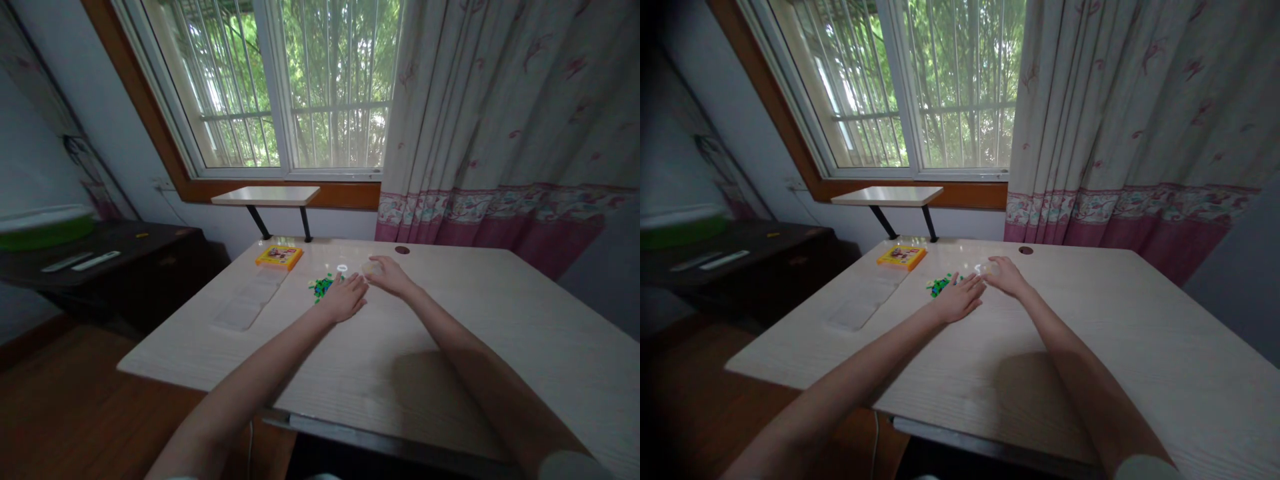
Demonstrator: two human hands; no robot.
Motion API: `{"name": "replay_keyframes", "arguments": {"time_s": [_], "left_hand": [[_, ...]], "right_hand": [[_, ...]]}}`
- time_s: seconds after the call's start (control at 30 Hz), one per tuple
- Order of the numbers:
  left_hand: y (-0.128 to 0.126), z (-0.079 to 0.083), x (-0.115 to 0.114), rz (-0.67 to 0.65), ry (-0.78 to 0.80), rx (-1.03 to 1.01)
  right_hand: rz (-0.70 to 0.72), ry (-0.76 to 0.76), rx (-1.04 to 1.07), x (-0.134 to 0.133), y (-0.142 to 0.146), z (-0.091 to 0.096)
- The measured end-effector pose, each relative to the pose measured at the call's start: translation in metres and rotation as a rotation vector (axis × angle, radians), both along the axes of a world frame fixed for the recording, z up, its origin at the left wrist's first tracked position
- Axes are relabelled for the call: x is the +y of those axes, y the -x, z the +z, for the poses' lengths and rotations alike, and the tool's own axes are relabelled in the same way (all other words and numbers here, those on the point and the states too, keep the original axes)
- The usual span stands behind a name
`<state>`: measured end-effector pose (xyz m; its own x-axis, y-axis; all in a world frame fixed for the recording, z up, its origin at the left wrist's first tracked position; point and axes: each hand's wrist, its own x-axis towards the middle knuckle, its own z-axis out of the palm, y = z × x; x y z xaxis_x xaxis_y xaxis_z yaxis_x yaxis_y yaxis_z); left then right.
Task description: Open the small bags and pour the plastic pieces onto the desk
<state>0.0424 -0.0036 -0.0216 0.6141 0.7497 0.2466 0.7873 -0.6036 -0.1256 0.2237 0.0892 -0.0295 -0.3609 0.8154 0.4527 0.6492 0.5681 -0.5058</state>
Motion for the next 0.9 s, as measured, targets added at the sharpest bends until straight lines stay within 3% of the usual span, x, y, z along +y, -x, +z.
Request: {"name": "replay_keyframes", "arguments": {"time_s": [0.13, 0.3, 0.4, 0.53, 0.6, 0.73, 0.8, 0.9], "left_hand": [[0.0, -0.003, 0.024, 0.11, -0.051, 0.042], [0.015, 0.0, 0.026, 0.164, -0.087, 0.041], [0.025, 0.003, 0.022, 0.187, -0.09, -0.149], [0.036, 0.007, 0.016, 0.185, -0.028, -0.623], [0.042, 0.01, 0.012, 0.12, 0.049, -0.764], [0.049, 0.018, 0.002, -0.038, 0.154, -0.785], [0.048, 0.022, -0.002, -0.066, 0.174, -0.788], [0.047, 0.026, -0.002, -0.057, 0.202, -0.826]], "right_hand": [[-0.07, 0.005, 0.032, 0.002, 0.004, -0.004], [-0.055, 0.008, 0.068, -0.002, 0.009, -0.003], [0.024, -0.032, 0.124, -0.01, 0.015, 0.0], [0.182, -0.069, 0.262, -0.027, 0.031, 0.001], [0.204, -0.023, 0.391, -0.034, 0.044, -0.002], [0.206, 0.216, 0.653, -0.041, 0.065, -0.015], [0.243, 0.323, 0.694, -0.042, 0.07, -0.021], [0.314, 0.362, 0.726, -0.045, 0.07, -0.024]]}}
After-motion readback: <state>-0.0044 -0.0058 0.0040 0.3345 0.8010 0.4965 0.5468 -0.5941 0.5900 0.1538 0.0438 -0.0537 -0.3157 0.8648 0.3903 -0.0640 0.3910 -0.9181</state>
